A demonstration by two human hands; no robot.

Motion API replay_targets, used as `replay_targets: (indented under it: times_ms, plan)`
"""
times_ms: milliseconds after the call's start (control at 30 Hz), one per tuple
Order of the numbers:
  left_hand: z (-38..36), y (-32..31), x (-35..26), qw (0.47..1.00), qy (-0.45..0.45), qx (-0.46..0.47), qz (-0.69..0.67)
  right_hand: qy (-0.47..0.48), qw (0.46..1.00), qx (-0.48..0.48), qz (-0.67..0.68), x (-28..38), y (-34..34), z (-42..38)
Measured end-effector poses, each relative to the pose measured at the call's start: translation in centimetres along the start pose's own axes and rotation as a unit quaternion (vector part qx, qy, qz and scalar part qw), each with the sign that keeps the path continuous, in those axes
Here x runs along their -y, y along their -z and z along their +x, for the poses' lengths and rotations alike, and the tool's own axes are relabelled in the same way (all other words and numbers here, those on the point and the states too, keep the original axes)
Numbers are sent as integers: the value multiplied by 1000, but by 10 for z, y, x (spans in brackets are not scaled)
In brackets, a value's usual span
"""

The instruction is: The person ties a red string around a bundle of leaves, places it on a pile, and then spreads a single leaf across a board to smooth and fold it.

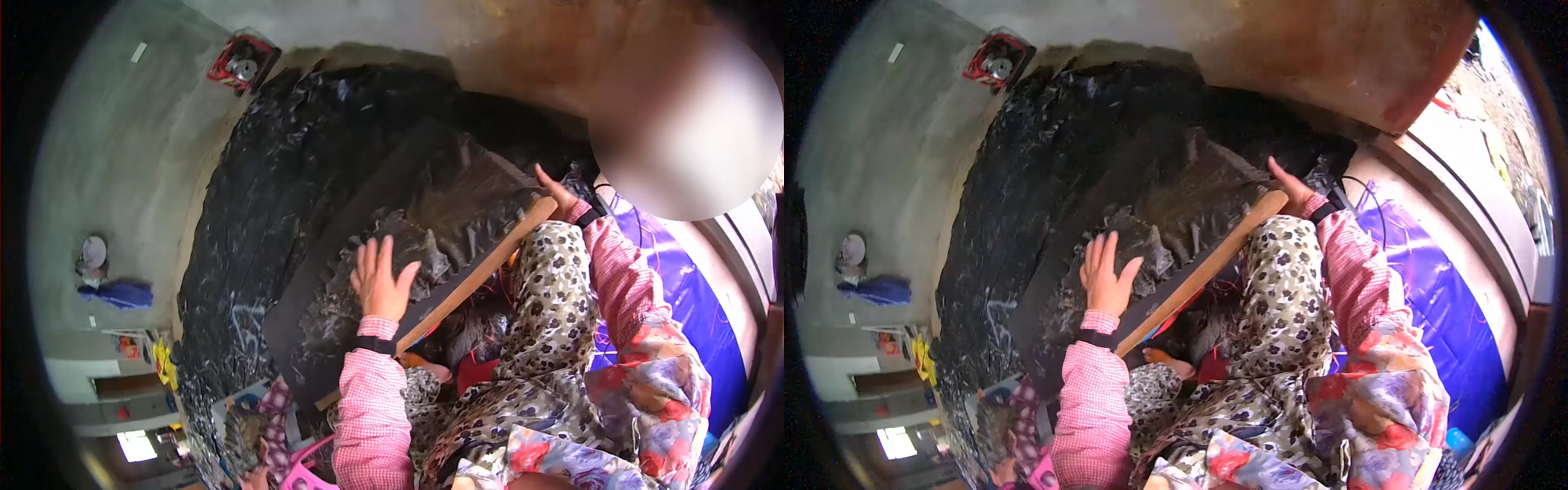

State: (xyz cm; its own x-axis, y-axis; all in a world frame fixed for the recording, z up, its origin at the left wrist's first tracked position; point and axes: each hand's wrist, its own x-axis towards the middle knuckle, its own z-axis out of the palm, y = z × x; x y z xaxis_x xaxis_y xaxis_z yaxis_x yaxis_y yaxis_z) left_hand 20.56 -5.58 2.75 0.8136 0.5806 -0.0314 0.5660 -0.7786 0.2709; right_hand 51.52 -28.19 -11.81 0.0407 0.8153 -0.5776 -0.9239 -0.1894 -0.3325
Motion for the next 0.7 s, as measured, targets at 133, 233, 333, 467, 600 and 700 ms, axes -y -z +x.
replay_targets:
  times_ms: [133, 233, 333, 467, 600, 700]
  plan:
    - [-3, -1, -33, 995, -90, -5, 32, 61, 997, -39, 31, 11, 13, 12]
    - [7, -16, -19, 997, -66, -17, -30, 100, 992, -57, 44, 10, 16, 15]
    - [14, -12, -24, 985, -32, -75, -155, 91, 992, -55, 61, 11, 4, 5]
    - [9, -15, -46, 983, -55, -90, -151, 92, 990, -84, 70, 13, -14, 3]
    - [4, -32, -46, 990, -66, -70, -102, 129, 981, -124, 76, 18, 1, 18]
    - [0, -28, -41, 987, -75, -21, -142, 180, 972, -123, 84, 28, 2, 15]
